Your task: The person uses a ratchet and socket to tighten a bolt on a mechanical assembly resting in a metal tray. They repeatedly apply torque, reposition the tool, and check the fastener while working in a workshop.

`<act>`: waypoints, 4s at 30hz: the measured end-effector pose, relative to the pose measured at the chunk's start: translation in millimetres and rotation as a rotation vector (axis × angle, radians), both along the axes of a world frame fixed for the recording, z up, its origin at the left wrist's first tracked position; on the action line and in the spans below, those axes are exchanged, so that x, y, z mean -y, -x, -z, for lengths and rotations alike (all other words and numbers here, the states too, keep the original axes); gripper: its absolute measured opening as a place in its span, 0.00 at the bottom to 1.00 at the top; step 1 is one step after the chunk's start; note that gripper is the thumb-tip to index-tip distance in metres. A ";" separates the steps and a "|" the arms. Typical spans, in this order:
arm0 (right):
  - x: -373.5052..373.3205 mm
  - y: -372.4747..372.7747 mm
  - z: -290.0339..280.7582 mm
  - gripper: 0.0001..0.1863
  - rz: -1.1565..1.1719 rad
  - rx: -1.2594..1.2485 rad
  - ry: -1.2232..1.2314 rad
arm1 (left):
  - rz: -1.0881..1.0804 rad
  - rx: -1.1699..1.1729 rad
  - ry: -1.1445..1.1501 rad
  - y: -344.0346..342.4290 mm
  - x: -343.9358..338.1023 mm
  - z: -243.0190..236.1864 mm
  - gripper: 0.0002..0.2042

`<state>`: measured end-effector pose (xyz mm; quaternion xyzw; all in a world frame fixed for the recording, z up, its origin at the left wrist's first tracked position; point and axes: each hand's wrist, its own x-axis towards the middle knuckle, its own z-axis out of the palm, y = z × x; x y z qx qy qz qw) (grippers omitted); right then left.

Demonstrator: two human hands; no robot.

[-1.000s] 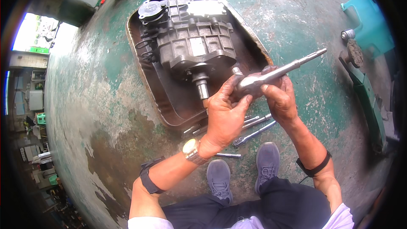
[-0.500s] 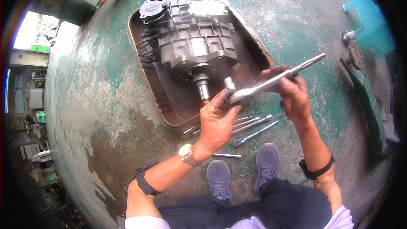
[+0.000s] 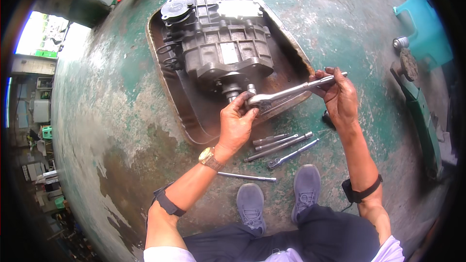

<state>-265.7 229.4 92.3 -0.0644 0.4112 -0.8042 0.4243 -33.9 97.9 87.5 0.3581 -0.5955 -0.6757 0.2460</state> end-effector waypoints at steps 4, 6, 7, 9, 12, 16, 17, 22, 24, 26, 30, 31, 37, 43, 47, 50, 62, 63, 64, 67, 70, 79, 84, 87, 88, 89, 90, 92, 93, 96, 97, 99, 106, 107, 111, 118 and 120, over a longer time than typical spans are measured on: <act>1.5 0.0 8.6 0.16 -0.005 0.052 0.011 | 0.007 0.014 0.042 -1.7 4.7 7.1 0.18; 2.9 -0.2 11.6 0.15 0.012 0.071 0.027 | 0.000 0.033 0.069 -1.4 7.9 10.8 0.18; 4.0 0.1 12.7 0.14 0.003 0.071 0.056 | -0.001 0.044 0.083 -0.7 9.4 12.8 0.17; 6.3 0.9 13.8 0.15 -0.004 0.070 0.035 | -0.001 0.065 0.113 1.5 11.6 16.7 0.17; 8.6 0.5 11.6 0.16 -0.021 0.056 0.047 | -0.024 0.086 0.137 4.8 11.5 21.0 0.15; 12.0 -3.6 -1.8 0.15 -0.020 -0.016 0.019 | -0.053 0.007 0.203 7.7 7.4 20.8 0.13; 14.0 -4.6 -7.2 0.15 -0.061 -0.078 0.049 | -0.055 0.012 0.210 8.1 6.3 19.6 0.13; 28.3 -11.2 -39.2 0.13 -0.144 -0.324 0.018 | -0.053 0.047 0.239 10.4 4.8 12.9 0.14; 33.0 -15.4 -50.6 0.13 -0.157 -0.415 -0.031 | -0.046 0.042 0.182 10.3 5.1 11.9 0.14; 36.4 -19.5 -59.8 0.13 -0.179 -0.485 -0.034 | -0.041 0.067 0.217 10.0 5.5 12.5 0.15; 40.5 -29.0 -71.7 0.10 -0.186 -0.585 0.012 | -0.065 0.024 0.132 12.3 5.6 16.5 0.15; 41.7 -31.7 -73.8 0.09 -0.178 -0.611 0.028 | -0.075 0.024 0.162 13.6 5.6 17.3 0.15; 53.5 -42.5 -89.8 0.07 -0.250 -0.782 -0.068 | -0.148 0.110 0.082 21.6 6.9 18.2 0.14; 68.7 -44.8 -106.8 0.07 -0.410 -0.890 -0.090 | -0.166 0.022 -0.074 22.0 8.9 24.6 0.13; 71.8 -34.0 -103.3 0.08 -0.393 -0.875 -0.117 | -0.159 0.036 -0.036 20.9 10.2 29.4 0.14; 68.8 -13.9 -83.7 0.10 -0.276 -0.751 -0.067 | -0.152 0.098 0.116 19.2 10.4 29.0 0.14; 27.2 45.2 44.0 0.15 -0.165 -0.355 -0.694 | -0.182 0.183 0.336 23.1 8.0 17.7 0.12; 29.6 45.3 44.4 0.15 -0.145 -0.336 -0.648 | -0.171 0.194 0.359 23.3 7.9 16.6 0.12; 31.9 44.3 41.8 0.15 -0.113 -0.319 -0.611 | -0.159 0.208 0.382 23.3 7.5 15.7 0.12; 38.9 34.4 16.8 0.13 -0.013 -0.338 -0.461 | -0.161 0.206 0.424 22.1 7.7 14.3 0.12; 41.9 15.1 -28.9 0.11 -0.003 -0.496 -0.283 | -0.154 0.255 0.376 19.8 10.6 16.6 0.11; 74.4 -45.3 -106.9 0.08 -0.391 -1.356 0.155 | -0.042 0.197 0.419 18.8 15.8 27.7 0.11; 63.9 -5.6 -68.1 0.07 -0.103 -0.694 -0.115 | -0.045 0.248 0.470 13.9 15.5 19.3 0.13; 45.2 21.7 -17.9 0.10 0.062 -0.291 -0.305 | -0.038 0.263 0.654 12.5 17.6 17.2 0.13; 38.6 25.2 1.5 0.10 0.021 -0.302 -0.365 | -0.025 0.272 0.701 12.0 18.5 17.6 0.13; 32.7 27.8 18.9 0.10 0.043 -0.259 -0.529 | -0.016 0.264 0.753 12.0 19.5 18.6 0.14; 26.1 29.5 33.0 0.11 0.004 -0.202 -0.556 | -0.005 0.258 0.806 11.4 21.1 19.4 0.14; 19.3 31.4 51.3 0.11 -0.012 -0.174 -0.520 | 0.041 0.261 0.888 10.1 24.0 21.5 0.15; 19.3 31.3 54.3 0.11 0.004 -0.158 -0.519 | 0.061 0.264 0.916 9.1 25.7 22.5 0.16; 25.9 28.2 34.4 0.09 0.054 -0.167 -0.415 | 0.113 0.262 0.949 5.5 28.7 24.6 0.16; 29.7 24.6 20.4 0.09 0.111 -0.151 -0.423 | 0.122 0.265 0.957 4.4 29.8 24.8 0.17; 36.0 14.0 -16.6 0.09 0.080 -0.289 -0.235 | 0.150 0.270 0.971 3.3 31.5 24.7 0.19; 81.3 -69.6 -106.0 0.10 -0.296 -1.223 0.181 | 0.246 0.198 0.834 9.1 34.8 24.3 0.19; 90.5 -80.9 -109.0 0.10 -0.280 -1.250 0.223 | 0.248 0.080 0.693 10.3 33.9 24.4 0.19; 95.5 -74.5 -110.6 0.09 -0.279 -1.419 0.166 | 0.235 0.268 0.971 10.2 30.9 22.7 0.19; 34.6 1.3 -39.6 0.11 0.037 -0.491 -0.276 | 0.137 0.276 1.164 1.9 37.6 15.8 0.23; 23.0 10.5 1.9 0.11 0.115 -0.249 -0.417 | 0.133 0.282 1.179 1.3 37.7 12.9 0.25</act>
